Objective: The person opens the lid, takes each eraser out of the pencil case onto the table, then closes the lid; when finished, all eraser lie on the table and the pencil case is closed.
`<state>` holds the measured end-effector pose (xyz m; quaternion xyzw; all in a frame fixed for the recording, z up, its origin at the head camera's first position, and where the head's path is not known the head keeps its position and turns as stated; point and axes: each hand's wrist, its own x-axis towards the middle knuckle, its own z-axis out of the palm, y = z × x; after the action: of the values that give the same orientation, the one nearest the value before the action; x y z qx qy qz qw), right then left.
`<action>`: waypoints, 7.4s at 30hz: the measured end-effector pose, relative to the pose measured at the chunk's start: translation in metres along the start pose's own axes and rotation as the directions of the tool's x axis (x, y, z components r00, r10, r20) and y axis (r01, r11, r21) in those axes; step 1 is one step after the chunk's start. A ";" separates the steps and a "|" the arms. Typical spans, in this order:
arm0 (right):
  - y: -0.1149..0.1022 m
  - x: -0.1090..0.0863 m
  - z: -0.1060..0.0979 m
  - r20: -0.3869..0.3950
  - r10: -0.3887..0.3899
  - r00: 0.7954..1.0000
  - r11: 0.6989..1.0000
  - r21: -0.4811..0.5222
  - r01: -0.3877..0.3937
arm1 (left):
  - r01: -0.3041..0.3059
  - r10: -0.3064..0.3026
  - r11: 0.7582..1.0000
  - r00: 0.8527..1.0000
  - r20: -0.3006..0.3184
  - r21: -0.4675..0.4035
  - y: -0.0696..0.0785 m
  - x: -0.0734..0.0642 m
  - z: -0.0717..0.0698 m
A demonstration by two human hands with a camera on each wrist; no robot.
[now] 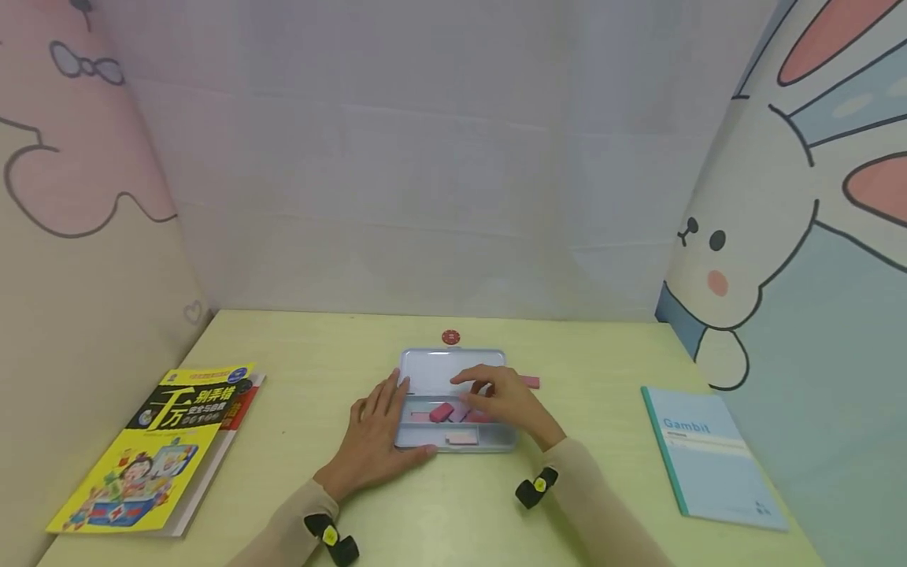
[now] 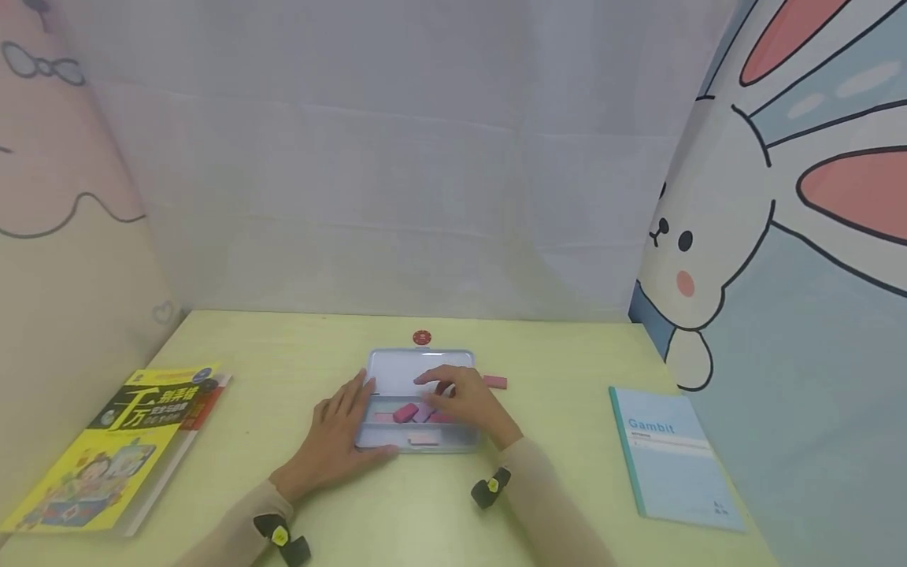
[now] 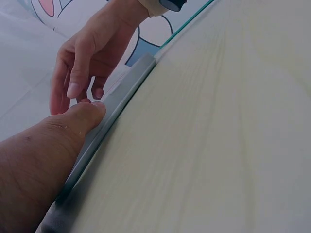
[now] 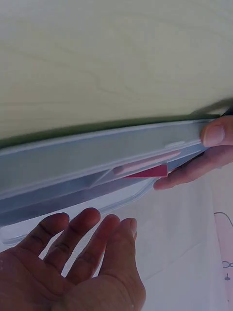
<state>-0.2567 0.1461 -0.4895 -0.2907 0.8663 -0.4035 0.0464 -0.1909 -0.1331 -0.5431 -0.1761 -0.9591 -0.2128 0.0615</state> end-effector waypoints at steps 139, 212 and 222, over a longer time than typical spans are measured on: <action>0.082 -0.074 -0.071 -0.342 0.301 0.890 0.899 -0.210 -0.384 | 0.024 -0.024 1.000 0.999 0.022 -0.011 -0.001 0.000 -0.001; 0.008 -0.044 -0.018 -0.046 0.088 0.995 0.984 -0.153 -0.094 | 0.033 -0.032 0.999 0.998 0.046 -0.013 -0.001 0.000 -0.001; 0.005 -0.042 -0.012 0.039 0.097 0.995 0.974 -0.210 -0.086 | 0.021 -0.021 1.000 0.999 0.034 -0.002 -0.003 0.001 0.001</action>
<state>-0.2281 0.1799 -0.4914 -0.2636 0.9149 -0.3007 0.0556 -0.1932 -0.1342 -0.5451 -0.1696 -0.9616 -0.2114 0.0429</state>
